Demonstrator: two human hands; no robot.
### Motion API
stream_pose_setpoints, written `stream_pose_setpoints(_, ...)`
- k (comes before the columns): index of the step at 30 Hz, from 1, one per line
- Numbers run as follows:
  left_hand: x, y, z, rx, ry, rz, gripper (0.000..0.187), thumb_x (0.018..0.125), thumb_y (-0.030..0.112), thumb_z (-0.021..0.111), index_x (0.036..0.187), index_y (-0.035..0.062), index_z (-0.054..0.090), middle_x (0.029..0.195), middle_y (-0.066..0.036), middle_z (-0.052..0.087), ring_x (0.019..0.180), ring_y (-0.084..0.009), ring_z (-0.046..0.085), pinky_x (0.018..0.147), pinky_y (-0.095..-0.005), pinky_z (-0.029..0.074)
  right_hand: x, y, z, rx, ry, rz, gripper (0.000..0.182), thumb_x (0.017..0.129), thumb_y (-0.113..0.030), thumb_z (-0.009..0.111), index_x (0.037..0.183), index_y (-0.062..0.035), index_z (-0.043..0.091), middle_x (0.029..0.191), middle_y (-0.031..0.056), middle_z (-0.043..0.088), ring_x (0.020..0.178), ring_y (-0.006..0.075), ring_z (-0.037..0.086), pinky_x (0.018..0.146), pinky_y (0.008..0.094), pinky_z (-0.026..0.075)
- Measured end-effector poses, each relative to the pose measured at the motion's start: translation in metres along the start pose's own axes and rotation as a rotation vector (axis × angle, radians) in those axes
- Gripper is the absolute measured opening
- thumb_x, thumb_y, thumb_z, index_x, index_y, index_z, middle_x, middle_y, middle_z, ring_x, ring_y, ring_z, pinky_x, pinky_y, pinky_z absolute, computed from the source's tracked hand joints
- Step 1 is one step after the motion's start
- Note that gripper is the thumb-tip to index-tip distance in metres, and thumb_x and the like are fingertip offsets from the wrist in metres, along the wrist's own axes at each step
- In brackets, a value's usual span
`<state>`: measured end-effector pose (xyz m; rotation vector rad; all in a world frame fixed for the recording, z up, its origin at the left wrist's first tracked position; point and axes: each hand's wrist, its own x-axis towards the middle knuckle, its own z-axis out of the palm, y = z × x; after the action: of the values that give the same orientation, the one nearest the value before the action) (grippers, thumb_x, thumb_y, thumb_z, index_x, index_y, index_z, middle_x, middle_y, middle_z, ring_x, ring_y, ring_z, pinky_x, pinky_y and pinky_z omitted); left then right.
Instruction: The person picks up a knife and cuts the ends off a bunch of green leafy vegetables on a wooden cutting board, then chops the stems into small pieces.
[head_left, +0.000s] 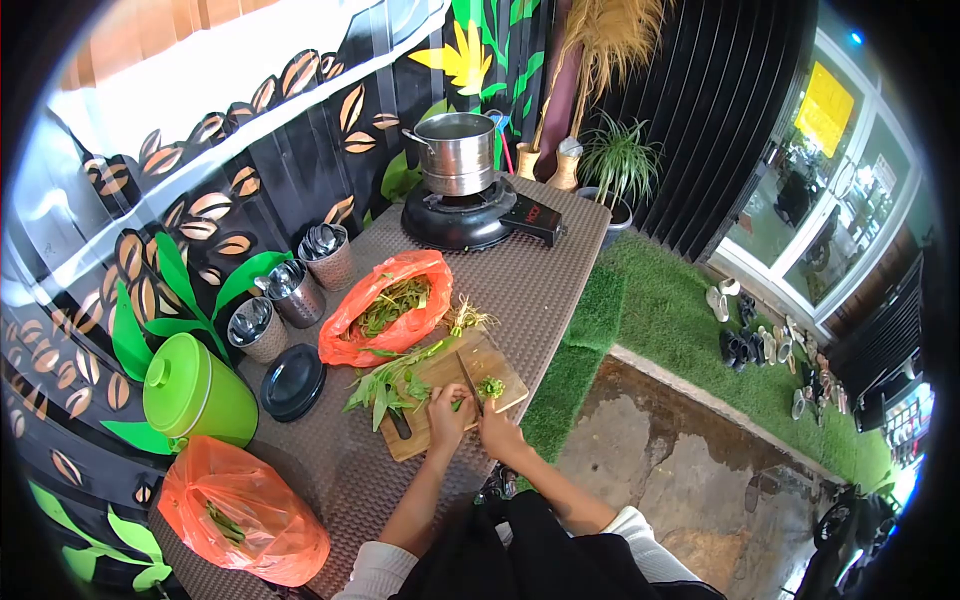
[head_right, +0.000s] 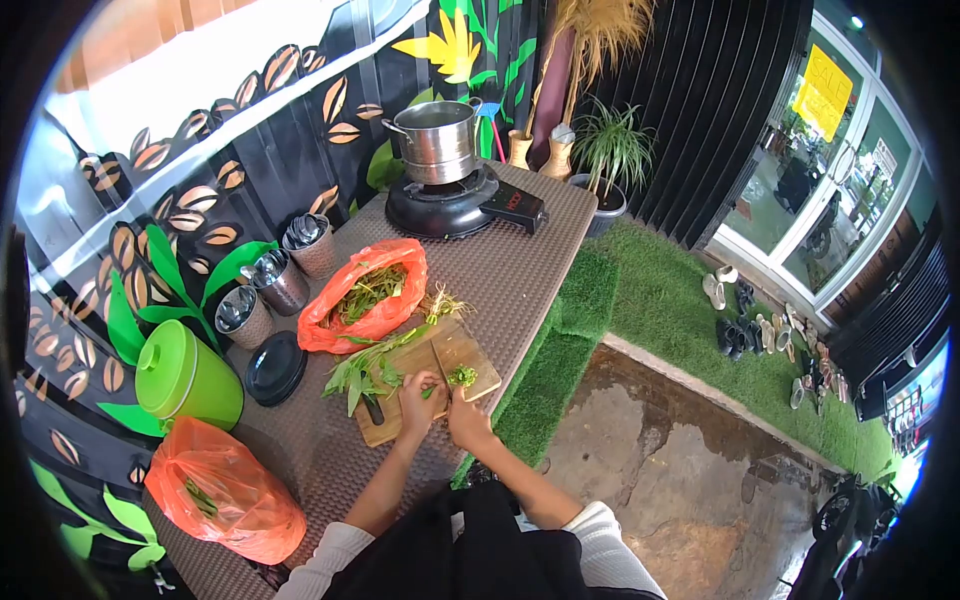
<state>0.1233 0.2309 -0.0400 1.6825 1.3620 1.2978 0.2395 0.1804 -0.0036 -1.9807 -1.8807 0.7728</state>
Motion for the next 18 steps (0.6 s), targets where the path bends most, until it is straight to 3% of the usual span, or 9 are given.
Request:
stream_pose_setpoints(8,-0.010,-0.004,-0.002,0.151,0.004,0.158,0.013,0.077,0.005,0.066,0.089,0.0020,0.062,0.082,-0.011,0.061,0.081,-0.0264,0.060,0.073,-0.0343,0.047,0.015,0.007,-0.003,0.007,-0.035,-0.030,0.029,0.092,-0.022,0.043,0.108,0.0005,0.036,0.081,0.0295,0.062,0.078,0.0465,0.062,0.067,0.0539,0.050)
stream_pose_setpoints(11,-0.007,-0.006,-0.002,0.097,0.033,0.118,0.014,0.075,0.004,0.067,0.088,0.0013,0.061,0.080,-0.011,0.062,0.080,-0.0261,0.059,0.072,-0.0343,0.048,0.002,-0.002,0.007,-0.035,-0.008,0.016,0.030,0.092,-0.023,0.043,0.110,0.0002,0.035,0.080,0.0291,0.062,0.077,0.0458,0.062,0.066,0.0539,0.050)
stream_pose_setpoints(13,-0.002,-0.013,0.000,-0.138,0.004,-0.014,0.017,0.074,0.004,0.069,0.089,0.0003,0.061,0.076,-0.011,0.063,0.078,-0.0259,0.059,0.070,-0.0347,0.048,0.002,-0.003,0.017,-0.063,0.017,0.073,0.031,0.091,-0.022,0.043,0.113,-0.0006,0.035,0.078,0.0277,0.062,0.075,0.0450,0.063,0.064,0.0538,0.050)
stream_pose_setpoints(18,0.000,-0.007,-0.006,0.005,-0.012,-0.020,0.013,0.071,0.001,0.070,0.083,-0.0006,0.063,0.077,-0.011,0.063,0.078,-0.0233,0.059,0.069,-0.0310,0.047,0.014,0.004,0.007,-0.104,0.012,0.016,0.033,0.091,-0.023,0.044,0.114,-0.0010,0.035,0.079,0.0279,0.062,0.075,0.0440,0.063,0.065,0.0532,0.050)
